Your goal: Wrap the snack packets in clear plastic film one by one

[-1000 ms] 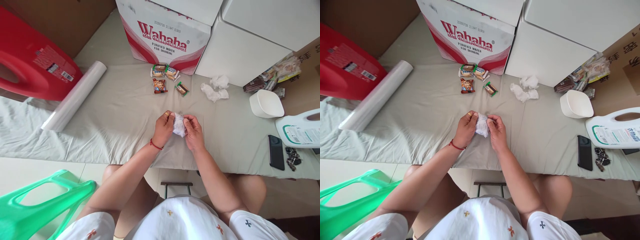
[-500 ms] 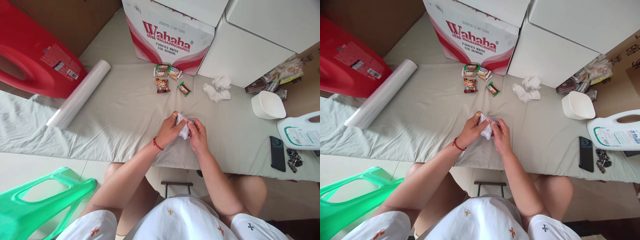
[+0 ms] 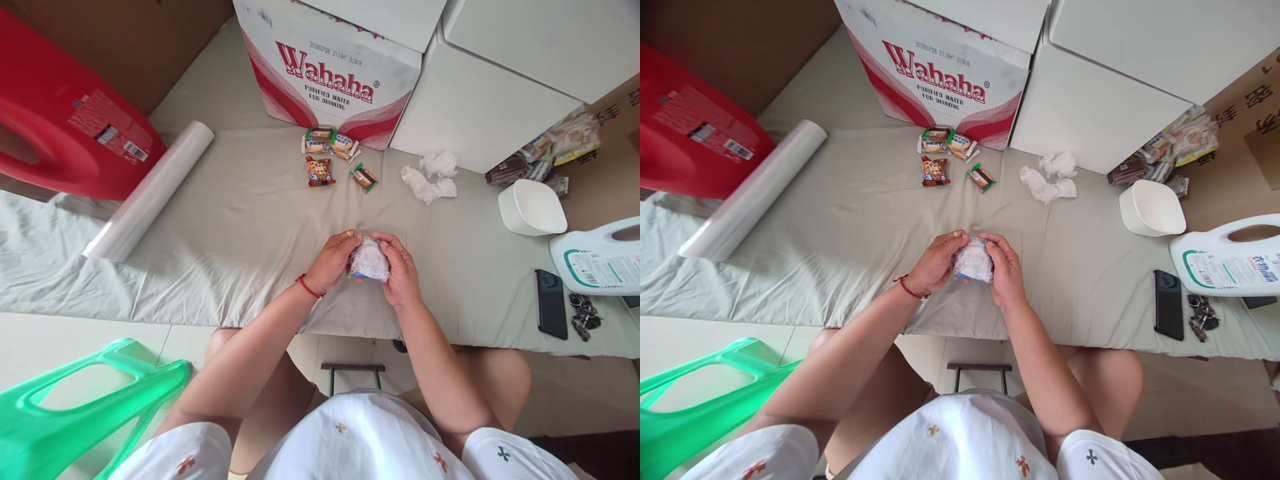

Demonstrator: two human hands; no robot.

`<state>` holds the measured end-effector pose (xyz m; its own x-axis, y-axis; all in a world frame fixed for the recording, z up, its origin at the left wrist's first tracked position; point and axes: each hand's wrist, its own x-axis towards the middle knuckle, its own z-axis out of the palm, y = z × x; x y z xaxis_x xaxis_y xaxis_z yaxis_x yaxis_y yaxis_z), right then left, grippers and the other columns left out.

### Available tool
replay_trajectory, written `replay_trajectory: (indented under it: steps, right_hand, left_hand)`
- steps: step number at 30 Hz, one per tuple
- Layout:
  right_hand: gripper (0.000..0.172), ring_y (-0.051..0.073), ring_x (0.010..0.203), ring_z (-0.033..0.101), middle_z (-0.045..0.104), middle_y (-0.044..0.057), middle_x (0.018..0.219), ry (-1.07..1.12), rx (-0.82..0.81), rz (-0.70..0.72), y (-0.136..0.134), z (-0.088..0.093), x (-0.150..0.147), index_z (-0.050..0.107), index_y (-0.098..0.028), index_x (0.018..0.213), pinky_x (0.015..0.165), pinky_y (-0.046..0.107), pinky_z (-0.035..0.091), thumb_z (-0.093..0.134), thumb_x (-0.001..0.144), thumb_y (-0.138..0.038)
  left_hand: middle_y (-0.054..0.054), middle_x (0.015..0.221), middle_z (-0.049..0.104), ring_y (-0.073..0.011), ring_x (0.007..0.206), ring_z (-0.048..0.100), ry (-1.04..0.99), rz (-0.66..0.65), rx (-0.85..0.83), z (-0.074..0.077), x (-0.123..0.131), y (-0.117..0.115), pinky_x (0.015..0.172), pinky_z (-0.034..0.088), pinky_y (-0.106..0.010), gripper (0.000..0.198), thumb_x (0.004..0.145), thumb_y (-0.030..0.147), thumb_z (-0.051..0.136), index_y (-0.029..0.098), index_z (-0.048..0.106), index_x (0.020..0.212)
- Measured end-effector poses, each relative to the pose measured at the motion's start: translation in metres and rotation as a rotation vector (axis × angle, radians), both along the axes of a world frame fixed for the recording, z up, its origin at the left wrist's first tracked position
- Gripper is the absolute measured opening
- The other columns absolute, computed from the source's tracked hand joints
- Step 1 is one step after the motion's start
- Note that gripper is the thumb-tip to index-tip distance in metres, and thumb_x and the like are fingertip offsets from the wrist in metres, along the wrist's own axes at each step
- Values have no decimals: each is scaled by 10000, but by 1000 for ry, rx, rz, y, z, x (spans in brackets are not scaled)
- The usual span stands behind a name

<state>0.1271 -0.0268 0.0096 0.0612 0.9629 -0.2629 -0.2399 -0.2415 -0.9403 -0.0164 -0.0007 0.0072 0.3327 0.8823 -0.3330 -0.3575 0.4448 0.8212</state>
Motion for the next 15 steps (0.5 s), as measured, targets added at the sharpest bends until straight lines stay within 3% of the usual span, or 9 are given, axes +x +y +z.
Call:
replay_trajectory:
  steps: [2, 5, 8, 10, 12, 15]
  right_hand:
    - [330, 149, 703, 572, 680, 15, 1056, -67, 81, 16, -4, -4, 8, 734, -317, 1188, 589, 306, 524, 680, 909, -486]
    - [335, 170, 760, 606, 688, 15, 988, -92, 199, 145, -9, -7, 23, 741, -359, 1268, 690, 336, 570, 659, 947, -405]
    - [433, 218, 1050, 658, 700, 35, 1165, -179, 273, 311, -9, -4, 38, 728, -368, 1316, 926, 386, 584, 752, 887, -318]
    - [500, 241, 1181, 634, 663, 50, 1313, -273, 303, 425, -6, 0, 46, 724, -355, 1323, 994, 398, 565, 819, 836, -297]
    - [471, 239, 1161, 640, 677, 55, 1267, -329, 310, 481, -3, 2, 50, 737, -330, 1284, 985, 396, 564, 840, 826, -304]
    - [299, 195, 935, 665, 718, 26, 1025, -316, 243, 406, 0, -1, 52, 759, -277, 1099, 875, 362, 578, 854, 826, -352]
  left_hand:
    - [31, 572, 498, -111, 412, 486, 56, 5, -42, 0, -1, 1, 350, 395, -246, 313, 892, 440, 660, 212, 536, 717]
    - [5, 556, 524, -113, 388, 481, 122, 19, -95, 1, -4, 1, 355, 346, -251, 332, 928, 415, 611, 209, 549, 675]
    - [-43, 534, 589, -127, 352, 489, 133, -113, -165, 3, -7, 1, 350, 288, -259, 356, 931, 425, 597, 188, 596, 666]
    - [-80, 537, 635, -138, 344, 504, 135, -221, -210, 4, -7, 1, 342, 254, -258, 357, 928, 428, 596, 168, 635, 686]
    - [-90, 530, 647, -134, 341, 501, 136, -281, -226, 3, -7, 1, 340, 238, -250, 377, 938, 454, 594, 154, 658, 719]
    - [-84, 577, 666, -105, 365, 480, 146, -270, -185, 0, -4, 0, 351, 226, -232, 514, 960, 618, 561, 154, 656, 758]
